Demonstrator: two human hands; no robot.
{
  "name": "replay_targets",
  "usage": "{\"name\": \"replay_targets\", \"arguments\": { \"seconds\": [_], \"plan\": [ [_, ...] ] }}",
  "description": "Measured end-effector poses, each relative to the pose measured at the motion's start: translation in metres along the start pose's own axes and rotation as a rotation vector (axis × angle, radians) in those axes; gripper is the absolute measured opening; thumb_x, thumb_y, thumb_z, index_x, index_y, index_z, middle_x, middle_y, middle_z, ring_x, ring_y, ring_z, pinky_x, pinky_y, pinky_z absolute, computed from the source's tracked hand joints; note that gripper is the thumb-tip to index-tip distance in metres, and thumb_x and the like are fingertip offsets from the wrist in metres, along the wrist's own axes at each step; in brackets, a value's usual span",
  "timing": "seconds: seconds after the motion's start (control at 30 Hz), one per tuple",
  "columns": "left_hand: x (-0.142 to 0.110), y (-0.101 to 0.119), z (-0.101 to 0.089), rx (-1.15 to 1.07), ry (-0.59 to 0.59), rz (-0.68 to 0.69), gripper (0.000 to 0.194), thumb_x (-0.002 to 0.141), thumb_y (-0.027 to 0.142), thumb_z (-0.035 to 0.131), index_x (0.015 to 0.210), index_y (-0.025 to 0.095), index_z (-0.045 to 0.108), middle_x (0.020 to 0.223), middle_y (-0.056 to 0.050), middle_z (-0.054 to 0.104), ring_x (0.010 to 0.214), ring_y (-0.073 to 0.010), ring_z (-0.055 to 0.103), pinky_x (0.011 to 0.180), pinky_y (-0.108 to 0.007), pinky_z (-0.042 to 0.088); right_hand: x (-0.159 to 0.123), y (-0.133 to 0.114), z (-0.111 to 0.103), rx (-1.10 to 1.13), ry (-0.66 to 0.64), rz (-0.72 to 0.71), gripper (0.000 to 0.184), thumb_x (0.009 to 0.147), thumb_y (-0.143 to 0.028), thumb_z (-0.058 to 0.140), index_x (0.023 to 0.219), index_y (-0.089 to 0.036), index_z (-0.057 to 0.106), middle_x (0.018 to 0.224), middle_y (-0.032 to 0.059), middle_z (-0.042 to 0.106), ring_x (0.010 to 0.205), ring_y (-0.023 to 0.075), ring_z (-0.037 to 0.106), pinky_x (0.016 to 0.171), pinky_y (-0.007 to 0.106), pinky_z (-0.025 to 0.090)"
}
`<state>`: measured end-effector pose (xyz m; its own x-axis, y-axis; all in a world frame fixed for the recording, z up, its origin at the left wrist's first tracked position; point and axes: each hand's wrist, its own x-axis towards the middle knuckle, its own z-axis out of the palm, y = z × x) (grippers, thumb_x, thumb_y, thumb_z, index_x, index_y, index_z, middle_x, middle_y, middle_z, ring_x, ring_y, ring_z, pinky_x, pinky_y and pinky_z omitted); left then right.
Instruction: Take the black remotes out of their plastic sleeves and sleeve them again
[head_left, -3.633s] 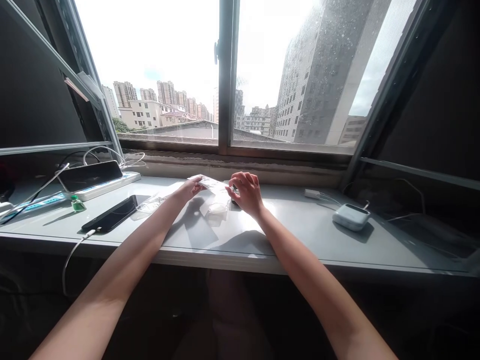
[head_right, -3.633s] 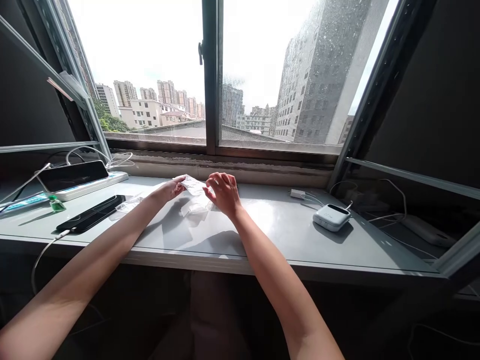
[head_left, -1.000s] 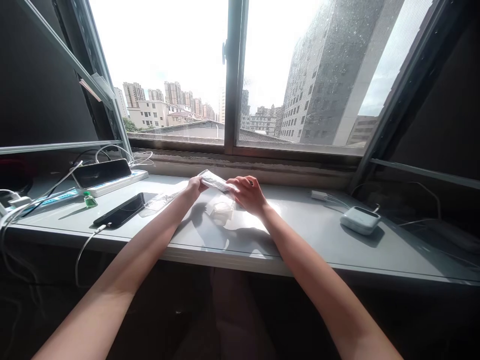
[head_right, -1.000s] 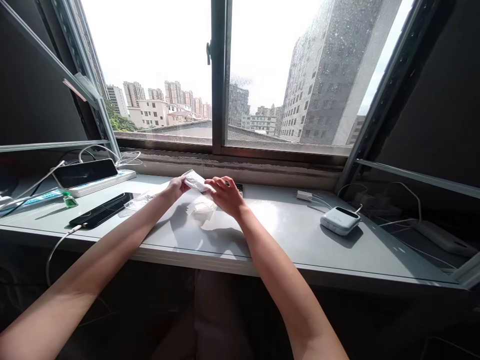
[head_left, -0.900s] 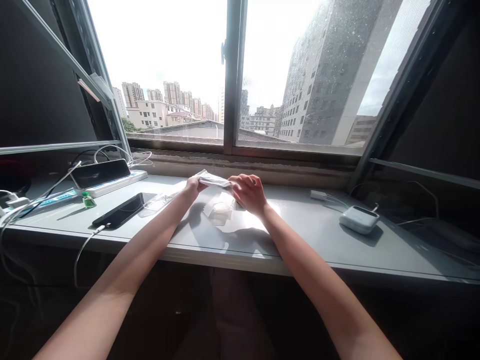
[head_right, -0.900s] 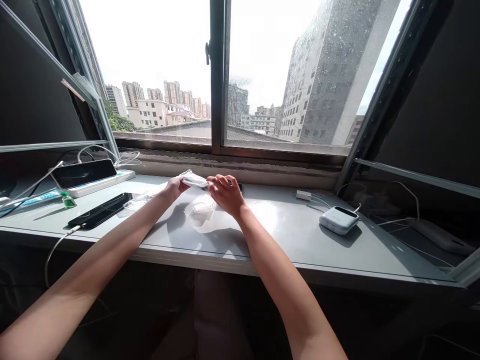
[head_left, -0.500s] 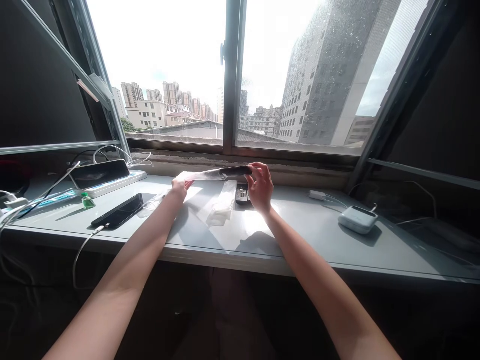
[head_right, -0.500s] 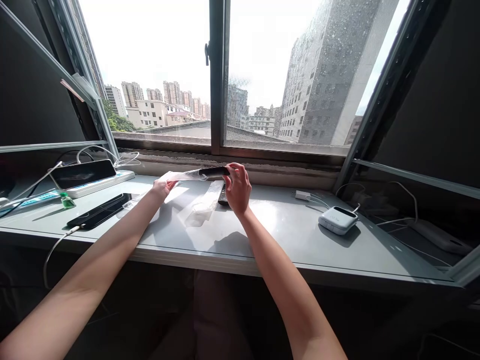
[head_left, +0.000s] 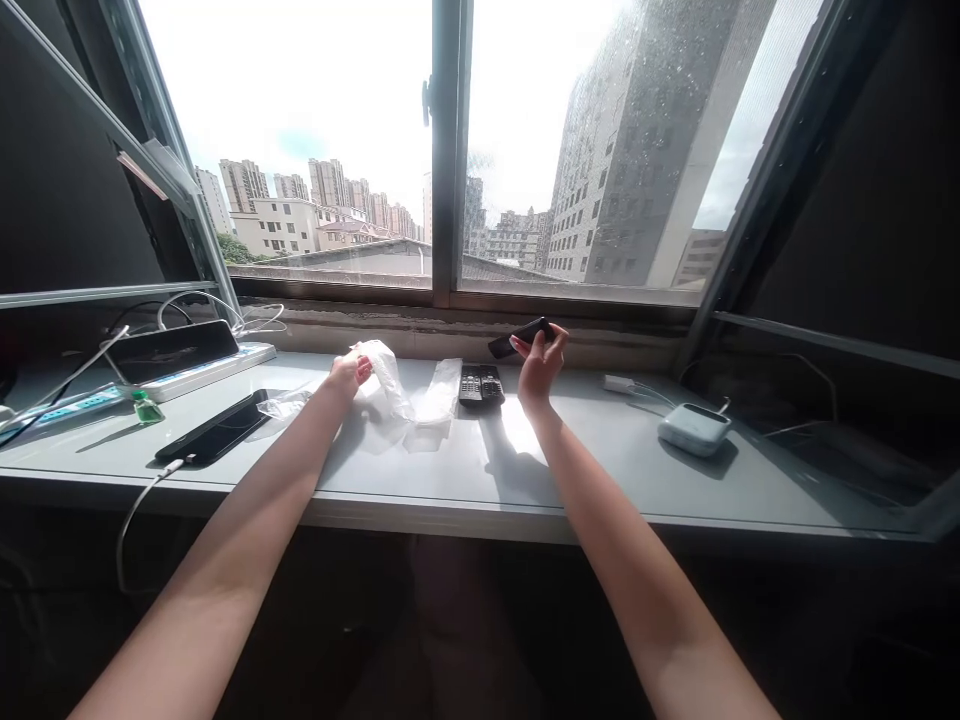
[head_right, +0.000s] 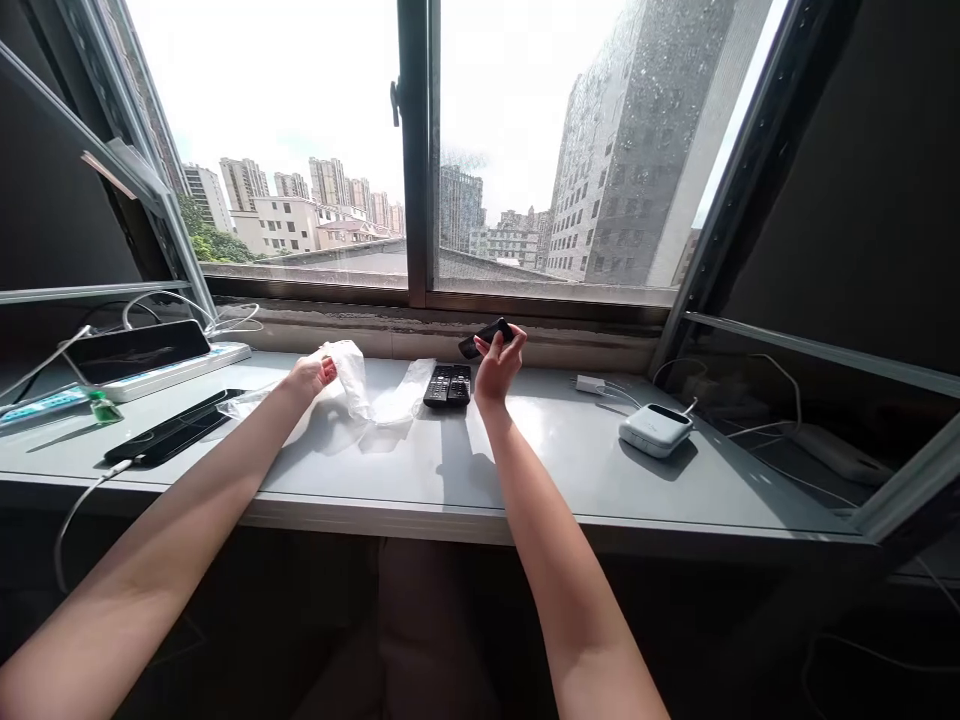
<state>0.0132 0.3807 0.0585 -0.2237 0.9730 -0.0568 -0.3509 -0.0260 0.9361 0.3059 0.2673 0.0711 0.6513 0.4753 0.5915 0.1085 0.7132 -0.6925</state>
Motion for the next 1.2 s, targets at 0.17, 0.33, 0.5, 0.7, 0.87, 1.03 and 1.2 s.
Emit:
{"name": "replay_targets", "arguments": {
  "seconds": [0.17,0.33,0.5,0.7,0.87,1.03,1.2],
  "plan": [
    [-0.003,-0.009,0.002,0.348,-0.128,-0.071,0.028,0.081,0.038,0.074,0.091,0.015,0.061,0.076,-0.009,0.068,0.059,-0.0158,0.063,0.049,-0.022,0.047,0.001,0.006,-0.004,-0.274,-0.022,0.036,0.016,0.099,-0.037,0.040,0.102,-0.022,0.044,0.107,0.0047,0.059,0.071,0.0130,0.066,0.073,0.028,0.054],
    [-0.011,-0.007,0.004,0.635,-0.187,-0.071,0.041,0.060,0.017,0.087,0.092,0.016,0.062,0.074,-0.007,0.069,0.062,-0.0183,0.065,0.055,-0.025,0.048,0.002,0.006,-0.011,-0.727,-0.015,0.251,0.024,0.099,-0.037,0.036,0.099,-0.020,0.053,0.102,0.0082,0.066,0.082,0.0222,0.066,0.079,0.032,0.048],
    [-0.024,-0.003,0.013,0.749,-0.179,0.004,0.046,0.051,0.020,0.091,0.087,0.017,0.063,0.067,-0.006,0.066,0.062,-0.0210,0.065,0.057,-0.028,0.047,0.002,0.001,-0.016,-1.016,-0.138,0.386,0.029,0.096,-0.025,0.033,0.117,-0.022,0.052,0.110,0.0094,0.066,0.092,0.0239,0.067,0.081,0.031,0.047],
    [-0.024,-0.007,0.019,0.691,-0.183,0.080,0.051,0.040,0.005,0.089,0.083,0.015,0.064,0.059,-0.002,0.062,0.056,-0.0174,0.058,0.053,-0.025,0.041,0.005,-0.002,-0.019,-1.187,-0.338,0.473,0.052,0.089,-0.020,0.045,0.140,-0.012,0.037,0.107,0.0153,0.066,0.110,0.0282,0.062,0.090,0.036,0.046],
    [-0.027,0.001,0.025,0.399,-0.235,0.213,0.049,0.046,0.010,0.091,0.089,0.012,0.069,0.068,-0.004,0.066,0.062,-0.0143,0.059,0.057,-0.023,0.045,0.007,0.001,-0.021,-1.266,-0.466,0.515,0.048,0.089,-0.024,0.051,0.135,-0.010,0.047,0.105,0.0160,0.068,0.104,0.0287,0.066,0.084,0.035,0.049],
    [-0.039,0.002,0.036,0.127,-0.423,0.209,0.042,0.054,0.019,0.089,0.093,0.013,0.074,0.085,-0.008,0.072,0.074,-0.0154,0.064,0.066,-0.024,0.051,0.002,0.000,-0.019,-1.343,-0.556,0.483,0.030,0.091,-0.024,0.053,0.115,-0.014,0.066,0.114,0.0161,0.068,0.111,0.0301,0.064,0.085,0.034,0.049],
    [-0.039,-0.023,0.042,0.341,-0.558,0.218,0.047,0.046,0.032,0.093,0.086,0.013,0.078,0.093,-0.013,0.075,0.088,-0.0236,0.067,0.076,-0.030,0.051,-0.001,-0.005,-0.017,-1.387,-0.577,0.437,0.034,0.093,-0.026,0.051,0.121,-0.011,0.065,0.121,0.0181,0.065,0.114,0.0307,0.062,0.089,0.035,0.048]
  ]
}}
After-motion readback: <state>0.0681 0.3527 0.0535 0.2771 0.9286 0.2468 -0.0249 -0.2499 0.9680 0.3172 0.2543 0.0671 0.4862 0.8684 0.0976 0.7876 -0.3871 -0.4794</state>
